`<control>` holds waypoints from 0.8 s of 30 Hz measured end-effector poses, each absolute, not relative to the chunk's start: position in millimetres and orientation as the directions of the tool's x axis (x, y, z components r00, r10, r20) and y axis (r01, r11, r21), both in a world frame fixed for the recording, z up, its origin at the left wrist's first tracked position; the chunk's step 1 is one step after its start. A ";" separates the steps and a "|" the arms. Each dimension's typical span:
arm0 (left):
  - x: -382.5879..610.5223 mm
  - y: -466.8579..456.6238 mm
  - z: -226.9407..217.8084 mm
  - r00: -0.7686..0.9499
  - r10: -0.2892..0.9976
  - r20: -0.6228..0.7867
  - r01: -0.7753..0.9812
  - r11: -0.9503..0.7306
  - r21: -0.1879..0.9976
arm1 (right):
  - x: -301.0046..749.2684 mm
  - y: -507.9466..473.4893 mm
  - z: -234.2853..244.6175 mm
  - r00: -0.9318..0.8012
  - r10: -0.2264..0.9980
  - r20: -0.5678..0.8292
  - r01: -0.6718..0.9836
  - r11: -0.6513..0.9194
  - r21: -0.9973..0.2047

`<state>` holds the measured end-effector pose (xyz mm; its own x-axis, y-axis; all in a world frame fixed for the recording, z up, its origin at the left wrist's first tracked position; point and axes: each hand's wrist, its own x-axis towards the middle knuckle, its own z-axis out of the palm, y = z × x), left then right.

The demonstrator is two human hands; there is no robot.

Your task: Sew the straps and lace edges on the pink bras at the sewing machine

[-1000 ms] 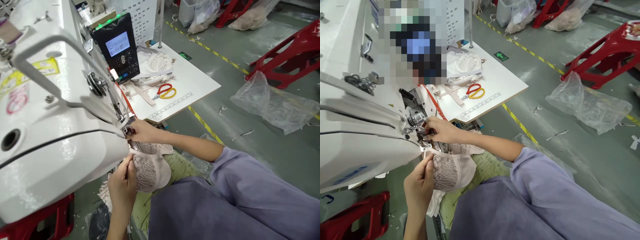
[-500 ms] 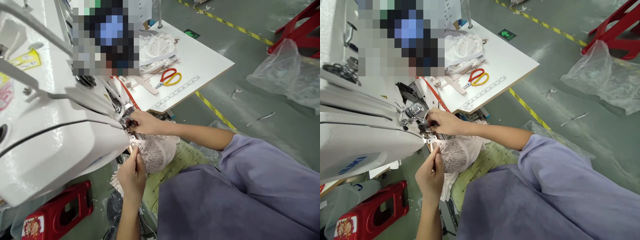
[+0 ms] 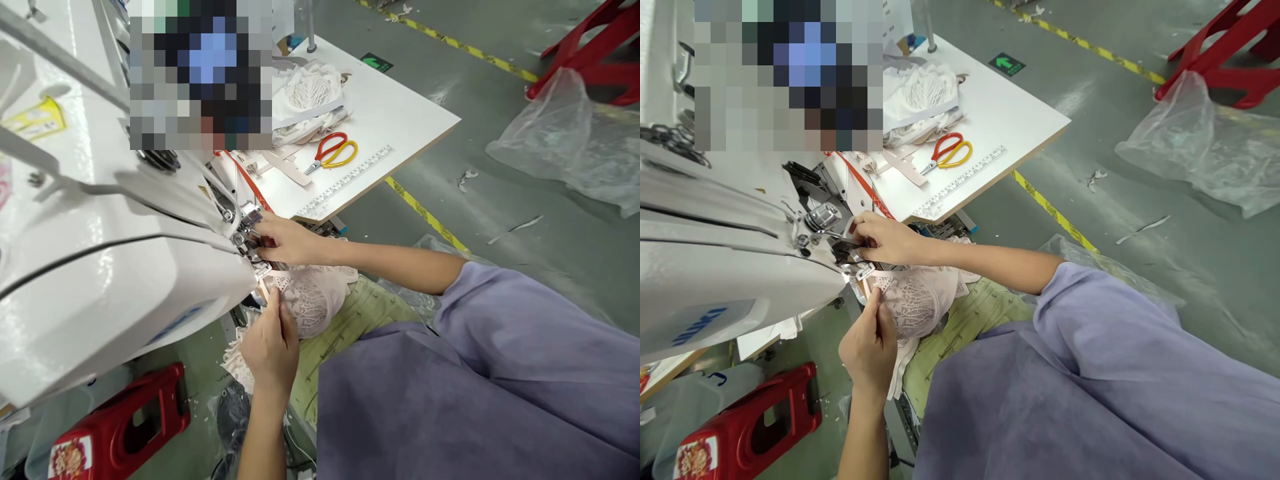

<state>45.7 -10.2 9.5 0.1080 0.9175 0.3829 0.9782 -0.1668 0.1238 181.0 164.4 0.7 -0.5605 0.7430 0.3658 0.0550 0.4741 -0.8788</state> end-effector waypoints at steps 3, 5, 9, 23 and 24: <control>45.9 -11.7 7.8 0.077 0.931 0.357 0.981 -0.135 0.140 | 181.4 164.0 -1.0 -0.555 0.742 0.375 0.041 0.474 -0.879; 45.9 -12.6 6.9 0.045 0.939 0.342 0.980 -0.107 0.165 | 181.1 164.0 -3.4 -0.546 0.741 0.391 0.036 0.487 -0.873; 44.4 -13.9 5.9 -0.011 0.952 0.306 0.967 -0.068 0.246 | 180.3 163.9 -6.7 -0.545 0.743 0.389 0.060 0.497 -0.865; 79.6 -17.0 6.3 0.002 0.848 0.530 0.981 -0.104 0.162 | 189.6 152.9 -3.9 -0.579 0.720 0.381 0.083 0.517 -0.852; 84.9 -16.7 6.4 0.017 0.867 0.498 0.982 -0.107 0.153 | 189.3 152.5 -3.2 -0.579 0.722 0.380 0.081 0.515 -0.853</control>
